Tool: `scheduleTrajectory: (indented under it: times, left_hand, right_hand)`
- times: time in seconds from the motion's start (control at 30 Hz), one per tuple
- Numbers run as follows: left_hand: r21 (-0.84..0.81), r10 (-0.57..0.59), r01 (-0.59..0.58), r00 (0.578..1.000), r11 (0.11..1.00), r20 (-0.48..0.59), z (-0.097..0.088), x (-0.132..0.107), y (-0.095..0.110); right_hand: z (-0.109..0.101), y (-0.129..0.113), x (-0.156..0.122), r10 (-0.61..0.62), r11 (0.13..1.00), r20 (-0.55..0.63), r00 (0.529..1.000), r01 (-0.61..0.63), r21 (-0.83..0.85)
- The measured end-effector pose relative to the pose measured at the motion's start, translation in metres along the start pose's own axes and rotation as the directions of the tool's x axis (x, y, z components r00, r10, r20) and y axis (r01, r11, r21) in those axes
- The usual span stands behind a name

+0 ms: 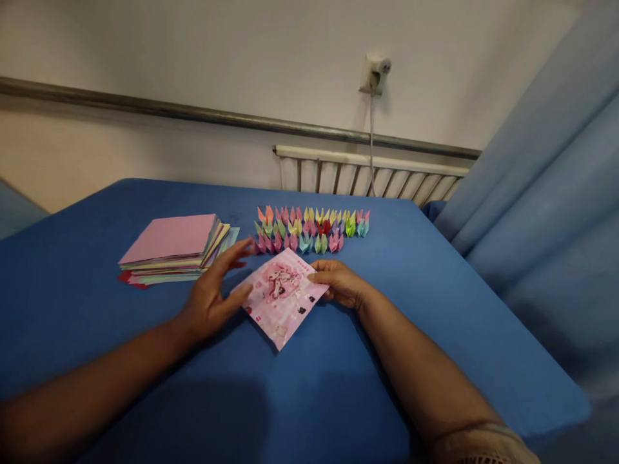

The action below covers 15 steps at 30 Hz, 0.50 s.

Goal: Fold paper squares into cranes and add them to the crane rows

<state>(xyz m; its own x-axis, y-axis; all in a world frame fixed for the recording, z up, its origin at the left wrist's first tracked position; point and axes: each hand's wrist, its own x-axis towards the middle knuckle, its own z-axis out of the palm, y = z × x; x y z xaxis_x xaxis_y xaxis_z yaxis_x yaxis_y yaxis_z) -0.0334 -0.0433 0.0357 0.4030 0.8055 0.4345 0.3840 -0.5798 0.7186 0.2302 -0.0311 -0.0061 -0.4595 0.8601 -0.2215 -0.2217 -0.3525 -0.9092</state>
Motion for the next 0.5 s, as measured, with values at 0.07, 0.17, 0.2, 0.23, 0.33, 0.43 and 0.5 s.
scheduleTrajectory:
  times: [0.07,0.17,0.2,0.23,0.33,0.43,0.5]
  left_hand:
    - [0.145,0.224,-0.265,0.942,0.953,0.249,-0.002,-0.005,0.003]
    - [0.147,0.294,-0.443,0.774,0.884,0.561,0.001,-0.01,0.006]
    - [0.152,0.285,-0.456,0.748,0.877,0.599,0.003,-0.011,0.006]
    - [0.167,0.272,-0.457,0.743,0.874,0.612,0.006,-0.012,0.005]
    - [0.246,0.218,-0.429,0.779,0.869,0.587,0.011,-0.012,0.001]
    - [0.296,0.172,-0.397,0.803,0.869,0.571,0.012,-0.011,-0.004]
    - [0.306,0.133,-0.345,0.827,0.887,0.547,0.012,-0.01,-0.007]
  right_hand:
    - [-0.001,0.001,0.001,0.062,0.998,0.005,0.998,-0.062,-0.023]
    - [-0.003,0.001,0.001,0.137,0.989,0.003,0.991,-0.137,-0.063]
    - [-0.003,0.001,0.0,0.157,0.984,-0.008,0.988,-0.157,-0.083]
    - [-0.003,0.001,0.0,0.178,0.977,-0.019,0.984,-0.179,-0.117]
    - [-0.005,0.002,0.0,0.221,0.924,-0.032,0.975,-0.22,-0.314]
    - [-0.004,0.001,-0.004,0.019,0.82,-0.113,0.993,-0.08,-0.566]
    - [-0.003,-0.004,-0.009,-0.219,0.72,-0.109,0.97,0.086,-0.689]
